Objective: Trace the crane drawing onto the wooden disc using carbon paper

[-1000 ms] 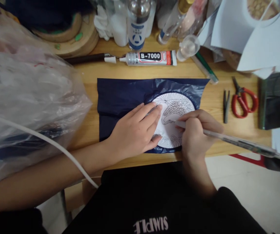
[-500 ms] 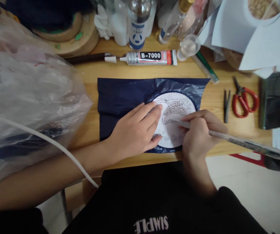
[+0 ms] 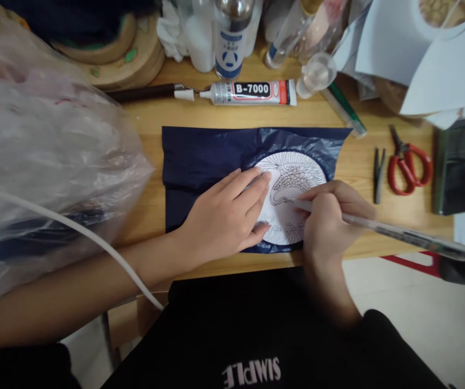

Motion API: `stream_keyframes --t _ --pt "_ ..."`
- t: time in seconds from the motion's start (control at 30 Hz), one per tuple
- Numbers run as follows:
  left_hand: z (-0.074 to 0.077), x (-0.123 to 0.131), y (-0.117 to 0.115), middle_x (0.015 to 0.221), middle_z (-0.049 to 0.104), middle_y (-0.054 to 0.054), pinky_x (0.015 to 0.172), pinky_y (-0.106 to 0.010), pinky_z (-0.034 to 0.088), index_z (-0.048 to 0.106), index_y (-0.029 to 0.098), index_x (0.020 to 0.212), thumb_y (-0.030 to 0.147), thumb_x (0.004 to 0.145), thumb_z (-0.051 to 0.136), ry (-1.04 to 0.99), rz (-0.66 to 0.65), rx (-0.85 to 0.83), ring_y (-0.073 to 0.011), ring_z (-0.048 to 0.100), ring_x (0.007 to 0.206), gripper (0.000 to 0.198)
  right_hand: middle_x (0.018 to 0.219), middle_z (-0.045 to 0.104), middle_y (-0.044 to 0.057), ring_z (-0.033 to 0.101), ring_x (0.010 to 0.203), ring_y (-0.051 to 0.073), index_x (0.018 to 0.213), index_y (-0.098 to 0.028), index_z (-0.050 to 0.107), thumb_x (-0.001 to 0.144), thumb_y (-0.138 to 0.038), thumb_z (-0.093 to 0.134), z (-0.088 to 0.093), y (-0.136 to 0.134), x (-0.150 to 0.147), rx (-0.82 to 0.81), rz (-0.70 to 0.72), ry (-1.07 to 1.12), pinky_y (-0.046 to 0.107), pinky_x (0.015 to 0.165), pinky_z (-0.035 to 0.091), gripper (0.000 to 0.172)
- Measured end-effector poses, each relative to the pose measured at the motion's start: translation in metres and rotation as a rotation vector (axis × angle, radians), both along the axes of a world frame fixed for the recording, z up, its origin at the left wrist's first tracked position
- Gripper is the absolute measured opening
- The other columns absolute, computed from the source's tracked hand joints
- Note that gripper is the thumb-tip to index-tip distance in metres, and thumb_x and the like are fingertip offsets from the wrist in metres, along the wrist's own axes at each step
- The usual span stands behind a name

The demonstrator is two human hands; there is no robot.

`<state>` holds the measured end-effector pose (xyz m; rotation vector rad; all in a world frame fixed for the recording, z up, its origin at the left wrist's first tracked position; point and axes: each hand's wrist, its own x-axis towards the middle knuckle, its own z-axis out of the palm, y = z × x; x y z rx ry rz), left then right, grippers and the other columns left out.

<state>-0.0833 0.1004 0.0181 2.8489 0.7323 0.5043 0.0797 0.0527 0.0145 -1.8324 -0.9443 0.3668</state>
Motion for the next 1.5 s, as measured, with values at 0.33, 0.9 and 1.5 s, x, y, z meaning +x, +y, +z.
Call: stream_keyframes --t 0.33,0.9,1.5 --pt "-0.001 0.000 0.000 0.131 0.060 -0.016 0.104 -0.040 0.047 0.059 -0.003 0.120 0.034 0.088 0.059 -0.009 -0.003 -0.012 -0.0283 0.054 0.123 0.049 0.043 0.051 -0.006 0.046 0.037 0.009 0.050 -0.020 0.058 0.062 -0.008 0.041 0.000 0.001 -0.001 0.008 -0.072 0.025 0.021 0.035 0.035 0.024" --pt "-0.002 0.000 0.001 0.130 0.061 -0.017 0.102 -0.041 0.049 0.060 -0.004 0.119 0.033 0.087 0.059 -0.021 -0.018 0.007 -0.0300 0.056 0.121 0.048 0.048 0.057 -0.006 0.051 0.041 0.009 0.056 -0.021 0.064 0.062 -0.009 0.045 -0.002 -0.004 0.009 0.018 0.040 0.052 0.022 0.039 0.040 0.024" --pt "-0.002 0.000 0.000 0.128 0.062 -0.017 0.101 -0.041 0.050 0.061 -0.004 0.117 0.032 0.088 0.059 -0.032 -0.019 0.019 -0.0303 0.057 0.120 0.047 0.047 0.056 -0.005 0.050 0.039 0.008 0.053 -0.019 0.061 0.064 -0.011 0.043 0.000 -0.003 0.005 -0.021 0.013 -0.029 0.021 0.038 0.040 0.022"
